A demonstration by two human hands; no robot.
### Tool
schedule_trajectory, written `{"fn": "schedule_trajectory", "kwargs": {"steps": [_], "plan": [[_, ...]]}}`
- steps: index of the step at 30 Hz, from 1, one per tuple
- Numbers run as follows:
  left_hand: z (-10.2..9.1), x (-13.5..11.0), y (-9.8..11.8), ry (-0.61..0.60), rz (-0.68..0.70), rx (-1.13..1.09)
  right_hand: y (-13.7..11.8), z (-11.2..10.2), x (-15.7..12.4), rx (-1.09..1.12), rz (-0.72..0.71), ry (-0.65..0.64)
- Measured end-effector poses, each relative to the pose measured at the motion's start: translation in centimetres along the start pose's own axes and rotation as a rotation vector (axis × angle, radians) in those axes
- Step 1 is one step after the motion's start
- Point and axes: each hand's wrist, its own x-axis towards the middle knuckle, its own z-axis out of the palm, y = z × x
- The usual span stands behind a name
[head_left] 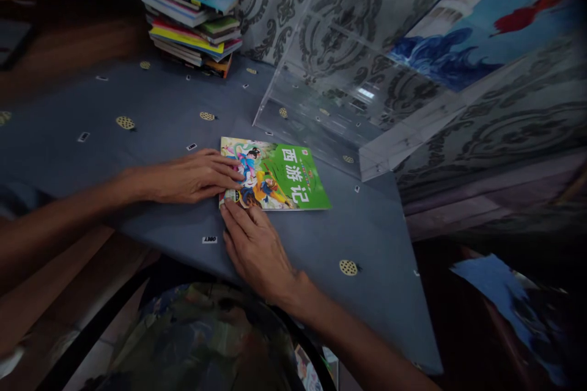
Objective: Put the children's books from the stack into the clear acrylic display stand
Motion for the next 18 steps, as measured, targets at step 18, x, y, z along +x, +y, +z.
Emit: {"fn": "schedule_trajectory", "kwargs": {"steps": [18], "plan": [[0.2,-1.6,-0.1,0.065,-0.093,0.004,1.5,-1.3,2.6,0.044,-0.106,0.003]]}}
